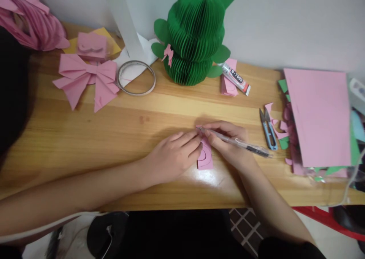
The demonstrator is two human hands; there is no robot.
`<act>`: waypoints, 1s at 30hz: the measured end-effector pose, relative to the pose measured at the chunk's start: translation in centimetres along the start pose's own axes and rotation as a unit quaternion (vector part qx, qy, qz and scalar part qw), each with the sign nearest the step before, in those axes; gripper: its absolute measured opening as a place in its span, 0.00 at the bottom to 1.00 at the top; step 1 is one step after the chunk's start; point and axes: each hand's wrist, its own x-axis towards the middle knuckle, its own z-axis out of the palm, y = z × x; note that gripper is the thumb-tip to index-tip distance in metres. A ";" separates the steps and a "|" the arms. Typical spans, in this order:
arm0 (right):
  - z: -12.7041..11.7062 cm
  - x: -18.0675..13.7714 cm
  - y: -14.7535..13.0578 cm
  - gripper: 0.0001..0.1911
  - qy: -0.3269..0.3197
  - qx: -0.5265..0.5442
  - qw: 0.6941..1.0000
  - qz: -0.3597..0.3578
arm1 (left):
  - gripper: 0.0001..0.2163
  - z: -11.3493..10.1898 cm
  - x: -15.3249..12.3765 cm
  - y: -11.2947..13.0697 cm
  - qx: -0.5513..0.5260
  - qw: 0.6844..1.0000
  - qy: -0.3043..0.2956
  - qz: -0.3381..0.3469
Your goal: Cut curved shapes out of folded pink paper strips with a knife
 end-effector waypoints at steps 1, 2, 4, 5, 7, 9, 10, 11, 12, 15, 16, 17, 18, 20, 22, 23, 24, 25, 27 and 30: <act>0.0 0.0 0.0 0.09 0.000 0.000 1.000 0.000 | 0.17 0.0 0.0 0.0 -0.001 1.000 -0.001 0.000; 0.0 0.0 0.0 0.09 0.001 0.000 1.000 -0.001 | 0.17 0.0 0.0 0.0 -0.001 1.000 -0.001 -0.001; 0.0 0.0 -0.1 0.09 0.002 -0.001 1.000 -0.003 | 0.17 0.0 0.0 0.0 -0.001 1.000 -0.005 -0.001; 0.0 0.0 -0.1 0.09 0.003 -0.001 1.000 -0.003 | 0.17 0.0 0.0 0.0 -0.001 1.000 -0.006 -0.001; 0.0 0.0 -0.2 0.09 0.003 0.000 1.000 0.002 | 0.17 0.0 -0.1 0.0 -0.002 1.000 -0.010 -0.002; 0.0 0.0 -0.2 0.09 0.004 0.000 1.000 0.007 | 0.17 0.0 -0.1 0.0 -0.004 1.000 -0.013 -0.003; 0.0 0.0 -0.2 0.09 0.005 -0.001 1.000 0.009 | 0.17 0.0 -0.1 0.0 -0.003 1.000 -0.011 -0.003; 0.0 0.0 -0.2 0.09 0.005 -0.002 1.000 0.010 | 0.17 0.0 -0.1 0.0 -0.003 1.000 -0.011 -0.003; 0.0 0.0 -0.2 0.09 0.005 -0.002 1.000 0.009 | 0.17 0.0 -0.1 0.0 -0.002 1.000 -0.010 -0.003; 0.0 -0.1 -0.1 0.10 0.002 0.004 1.000 0.003 | 0.17 0.0 -0.1 0.0 -0.003 1.000 -0.005 -0.002; 0.0 -0.1 0.0 0.10 0.002 0.007 1.000 0.000 | 0.17 0.0 -0.1 0.0 -0.004 1.000 -0.004 -0.002; 0.0 -0.1 0.0 0.10 0.002 0.008 1.000 -0.001 | 0.17 0.0 -0.1 0.0 -0.005 1.000 -0.003 -0.002; 0.0 -0.1 0.1 0.10 0.003 0.009 1.000 -0.002 | 0.16 0.0 -0.1 0.0 -0.005 1.000 -0.003 -0.002; 0.0 0.0 0.2 0.09 0.005 0.010 1.000 -0.001 | 0.16 0.0 -0.1 0.0 -0.006 1.000 -0.006 -0.002; 0.0 0.0 0.2 0.09 0.007 0.008 1.000 0.000 | 0.16 0.0 -0.2 0.0 -0.005 1.000 -0.007 -0.002; 0.0 0.0 0.2 0.09 0.008 0.008 1.000 0.000 | 0.17 0.0 -0.2 0.0 -0.005 1.000 -0.006 -0.001; 0.0 0.0 0.2 0.09 0.009 0.009 1.000 -0.001 | 0.17 0.0 -0.2 0.0 -0.004 1.000 -0.004 -0.002; 0.0 0.0 0.2 0.09 0.009 0.010 1.000 -0.001 | 0.17 0.0 -0.1 0.0 -0.003 1.000 -0.001 -0.002; 0.0 0.0 0.1 0.08 0.008 0.012 1.000 0.001 | 0.17 0.0 -0.1 0.0 -0.002 1.000 0.003 -0.003; 0.0 0.0 0.0 0.09 0.003 0.010 1.000 0.001 | 0.18 0.1 0.0 0.0 0.000 1.000 0.006 -0.003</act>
